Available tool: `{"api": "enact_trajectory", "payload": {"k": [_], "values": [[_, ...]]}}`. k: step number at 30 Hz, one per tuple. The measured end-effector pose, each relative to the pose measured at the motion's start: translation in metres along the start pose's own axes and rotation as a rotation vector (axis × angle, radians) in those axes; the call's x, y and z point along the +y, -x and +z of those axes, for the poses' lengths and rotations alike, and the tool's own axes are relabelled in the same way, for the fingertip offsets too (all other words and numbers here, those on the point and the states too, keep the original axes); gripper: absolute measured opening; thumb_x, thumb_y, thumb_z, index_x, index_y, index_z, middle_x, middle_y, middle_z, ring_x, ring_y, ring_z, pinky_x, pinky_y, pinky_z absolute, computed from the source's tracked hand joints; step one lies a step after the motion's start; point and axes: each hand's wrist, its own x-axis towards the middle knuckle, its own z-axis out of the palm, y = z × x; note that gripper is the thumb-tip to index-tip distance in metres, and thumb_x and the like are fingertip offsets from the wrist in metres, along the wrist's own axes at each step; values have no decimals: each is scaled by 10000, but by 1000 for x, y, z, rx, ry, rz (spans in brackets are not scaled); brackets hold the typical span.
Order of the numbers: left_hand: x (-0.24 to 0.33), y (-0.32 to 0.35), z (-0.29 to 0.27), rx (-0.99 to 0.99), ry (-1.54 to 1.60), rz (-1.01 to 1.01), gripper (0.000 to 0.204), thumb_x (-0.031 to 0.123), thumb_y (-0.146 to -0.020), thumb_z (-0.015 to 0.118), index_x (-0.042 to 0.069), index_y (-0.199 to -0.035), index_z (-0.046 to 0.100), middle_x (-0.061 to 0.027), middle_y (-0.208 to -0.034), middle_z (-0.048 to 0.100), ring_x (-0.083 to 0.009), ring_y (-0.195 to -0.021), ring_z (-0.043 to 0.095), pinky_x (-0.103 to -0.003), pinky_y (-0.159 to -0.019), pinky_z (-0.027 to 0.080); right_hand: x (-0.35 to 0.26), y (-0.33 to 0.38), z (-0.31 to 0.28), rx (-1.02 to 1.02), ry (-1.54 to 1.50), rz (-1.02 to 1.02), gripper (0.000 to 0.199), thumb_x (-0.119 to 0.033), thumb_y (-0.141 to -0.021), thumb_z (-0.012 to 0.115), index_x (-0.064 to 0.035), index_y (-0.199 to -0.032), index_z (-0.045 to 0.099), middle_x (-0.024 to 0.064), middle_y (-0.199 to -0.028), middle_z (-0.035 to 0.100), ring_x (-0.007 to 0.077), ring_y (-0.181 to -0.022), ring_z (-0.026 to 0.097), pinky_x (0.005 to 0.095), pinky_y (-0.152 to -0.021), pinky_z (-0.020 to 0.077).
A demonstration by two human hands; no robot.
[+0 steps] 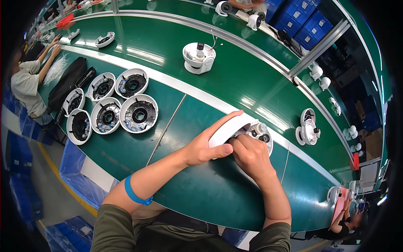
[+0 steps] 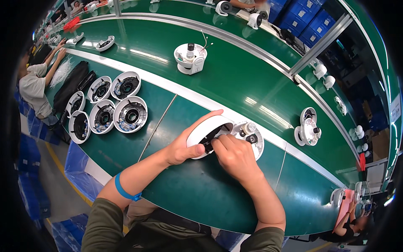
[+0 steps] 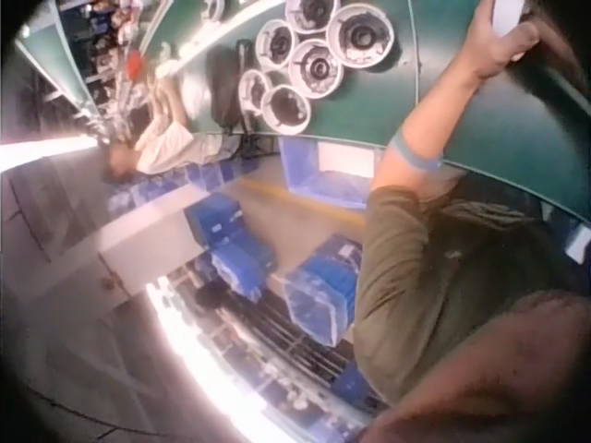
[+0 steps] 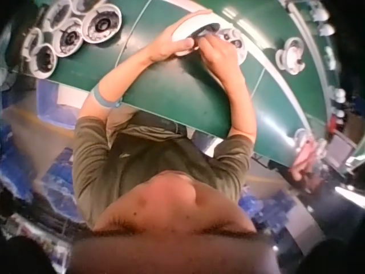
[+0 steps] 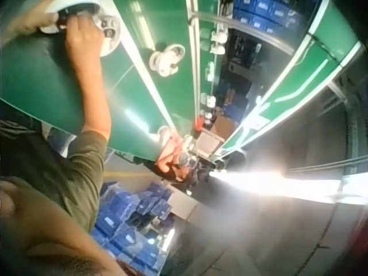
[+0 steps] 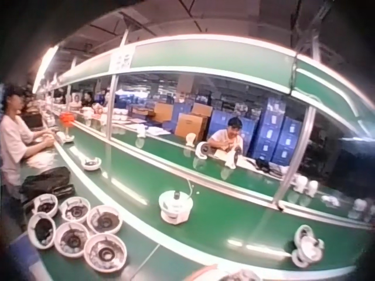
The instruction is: The person assembles security cameras by taking housing parts and components from a bin, connecting internal wires and plugs by hand, and fitting the pieces together on the assembly line.
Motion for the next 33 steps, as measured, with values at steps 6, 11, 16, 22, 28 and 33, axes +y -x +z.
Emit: {"api": "enact_trajectory", "payload": {"k": [6,11,16,22,28,33], "values": [[-14,-4,10,-3,65,-24,1080,570,-901,722,21,-1635,152,-172,-1537,437,-255,-1419,445,-383,-1181,338,-2,11,-20,-30,-158,133,189,22,-756,710,-17,-922,628,97,-792,615,284,-705,666,372,-578,545],[-23,-4,20,125,347,-58,872,509,-1013,610,109,-1644,161,-114,-1467,479,-218,-1312,529,-384,-1072,471,7,27,-25,48,-635,352,255,104,-826,660,58,-1076,676,121,-865,696,204,-750,703,292,-670,547],[-28,-4,24,152,385,-81,861,490,-1018,610,135,-1647,140,-108,-1447,498,-213,-1258,574,-376,-1027,506,-5,29,-31,-27,-962,658,205,78,-864,665,60,-1062,713,126,-876,729,186,-776,748,286,-675,571],[-38,-7,31,170,269,-28,839,453,-1026,612,104,-1642,162,-113,-1489,475,-218,-1338,509,-371,-1121,415,-6,37,-18,78,-296,119,193,-8,-791,717,7,-979,679,126,-824,655,261,-689,691,362,-573,549],[-51,-5,32,138,228,12,822,412,-1025,624,80,-1637,187,-123,-1494,471,-218,-1378,460,-364,-1160,349,-8,46,-14,35,-116,-15,301,-85,-714,774,-12,-969,632,80,-805,566,250,-684,639,368,-584,544],[-52,-1,36,132,137,53,830,400,-1016,637,67,-1636,197,-125,-1481,479,-215,-1368,458,-356,-1170,322,-10,50,-13,25,-72,-32,308,-95,-697,777,-13,-953,626,69,-798,545,229,-699,635,357,-583,542]]}}
